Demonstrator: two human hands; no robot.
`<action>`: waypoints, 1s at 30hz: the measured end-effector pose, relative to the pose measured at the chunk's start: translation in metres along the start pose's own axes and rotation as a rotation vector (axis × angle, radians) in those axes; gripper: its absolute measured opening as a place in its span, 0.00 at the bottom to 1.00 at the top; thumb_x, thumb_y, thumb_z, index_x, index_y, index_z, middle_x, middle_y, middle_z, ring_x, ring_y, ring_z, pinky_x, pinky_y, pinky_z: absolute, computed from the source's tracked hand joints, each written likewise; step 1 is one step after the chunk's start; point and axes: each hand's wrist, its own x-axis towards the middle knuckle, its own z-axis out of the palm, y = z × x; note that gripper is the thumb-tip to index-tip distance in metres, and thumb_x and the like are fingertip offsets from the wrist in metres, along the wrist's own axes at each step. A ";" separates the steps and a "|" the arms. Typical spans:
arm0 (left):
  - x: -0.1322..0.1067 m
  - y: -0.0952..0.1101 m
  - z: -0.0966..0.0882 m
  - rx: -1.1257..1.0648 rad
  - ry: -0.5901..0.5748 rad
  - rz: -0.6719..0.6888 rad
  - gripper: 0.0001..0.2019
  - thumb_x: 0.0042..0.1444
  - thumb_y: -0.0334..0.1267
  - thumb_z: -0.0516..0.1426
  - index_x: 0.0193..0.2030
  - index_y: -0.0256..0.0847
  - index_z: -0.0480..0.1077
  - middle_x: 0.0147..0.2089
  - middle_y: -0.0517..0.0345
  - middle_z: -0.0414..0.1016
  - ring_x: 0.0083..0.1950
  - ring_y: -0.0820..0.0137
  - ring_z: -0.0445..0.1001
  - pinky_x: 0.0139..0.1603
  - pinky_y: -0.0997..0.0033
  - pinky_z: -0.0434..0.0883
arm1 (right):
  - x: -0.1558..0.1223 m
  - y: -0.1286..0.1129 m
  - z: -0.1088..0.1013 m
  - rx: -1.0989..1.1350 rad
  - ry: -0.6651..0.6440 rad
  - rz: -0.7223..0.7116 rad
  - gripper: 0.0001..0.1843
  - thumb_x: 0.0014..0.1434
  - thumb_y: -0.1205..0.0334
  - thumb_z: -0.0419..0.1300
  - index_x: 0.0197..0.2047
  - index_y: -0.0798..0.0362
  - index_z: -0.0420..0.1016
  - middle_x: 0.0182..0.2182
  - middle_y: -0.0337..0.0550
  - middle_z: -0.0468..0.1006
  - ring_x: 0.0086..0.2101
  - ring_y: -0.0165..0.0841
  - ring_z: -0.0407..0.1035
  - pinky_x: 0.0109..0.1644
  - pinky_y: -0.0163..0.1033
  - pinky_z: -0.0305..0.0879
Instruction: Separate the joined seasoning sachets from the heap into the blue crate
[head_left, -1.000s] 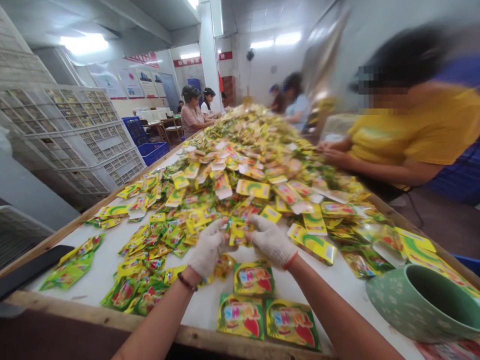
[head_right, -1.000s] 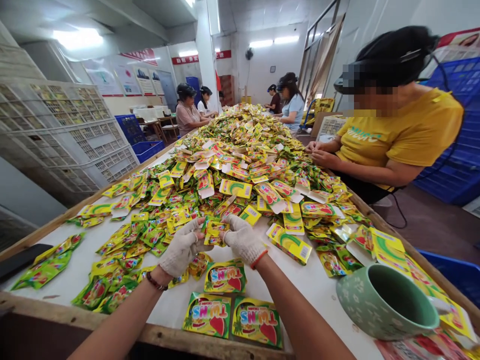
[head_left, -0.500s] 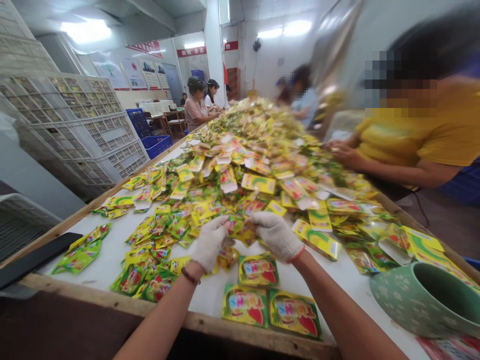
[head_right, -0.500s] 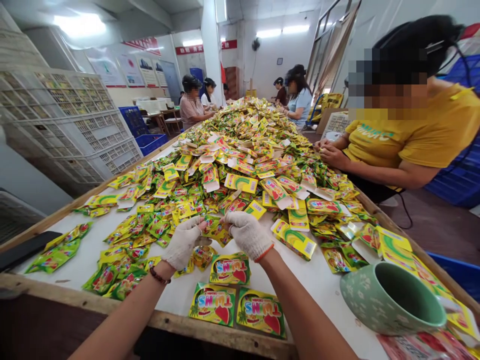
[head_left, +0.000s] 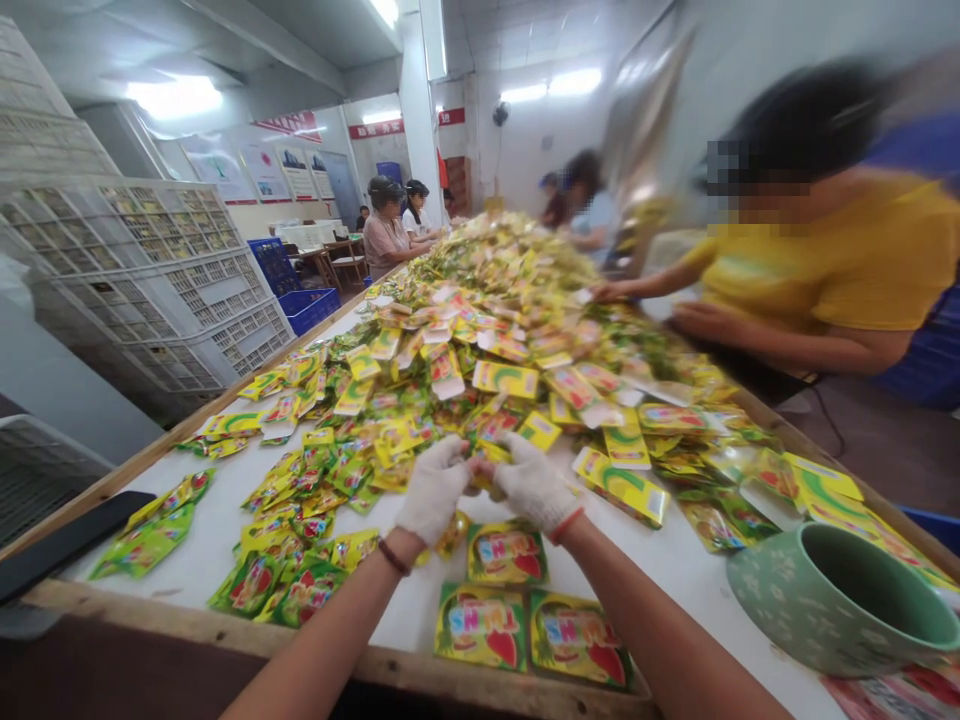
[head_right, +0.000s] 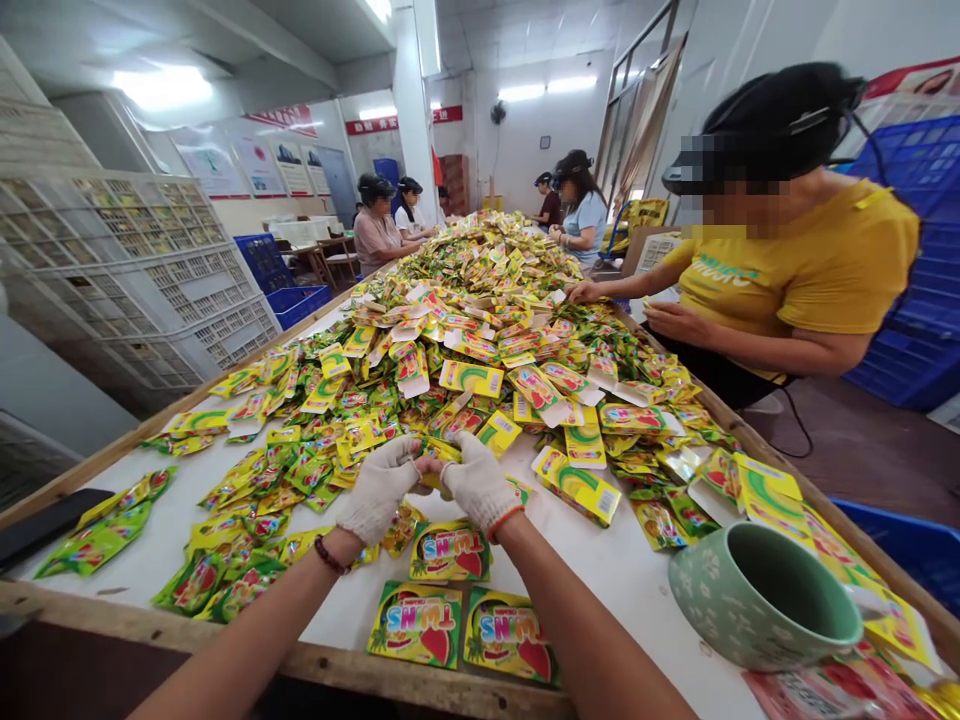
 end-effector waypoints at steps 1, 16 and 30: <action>0.006 0.001 0.002 0.094 0.016 0.042 0.13 0.53 0.48 0.55 0.34 0.39 0.66 0.26 0.63 0.68 0.27 0.72 0.70 0.29 0.70 0.73 | 0.000 -0.001 -0.007 0.032 0.002 0.023 0.15 0.50 0.58 0.60 0.42 0.53 0.69 0.26 0.38 0.74 0.25 0.31 0.66 0.29 0.36 0.65; 0.069 0.002 -0.012 0.569 -0.019 0.279 0.16 0.55 0.33 0.50 0.49 0.42 0.71 0.44 0.53 0.77 0.47 0.64 0.73 0.53 0.62 0.67 | 0.014 -0.001 -0.063 -0.046 0.250 -0.363 0.16 0.46 0.59 0.63 0.40 0.53 0.74 0.46 0.47 0.76 0.45 0.40 0.69 0.50 0.45 0.67; -0.004 -0.001 -0.014 0.972 0.085 0.391 0.22 0.47 0.37 0.61 0.51 0.43 0.64 0.47 0.52 0.71 0.51 0.59 0.70 0.51 0.59 0.69 | -0.003 -0.011 -0.022 0.008 0.244 -0.052 0.18 0.54 0.52 0.58 0.45 0.54 0.70 0.34 0.44 0.78 0.31 0.33 0.71 0.32 0.36 0.69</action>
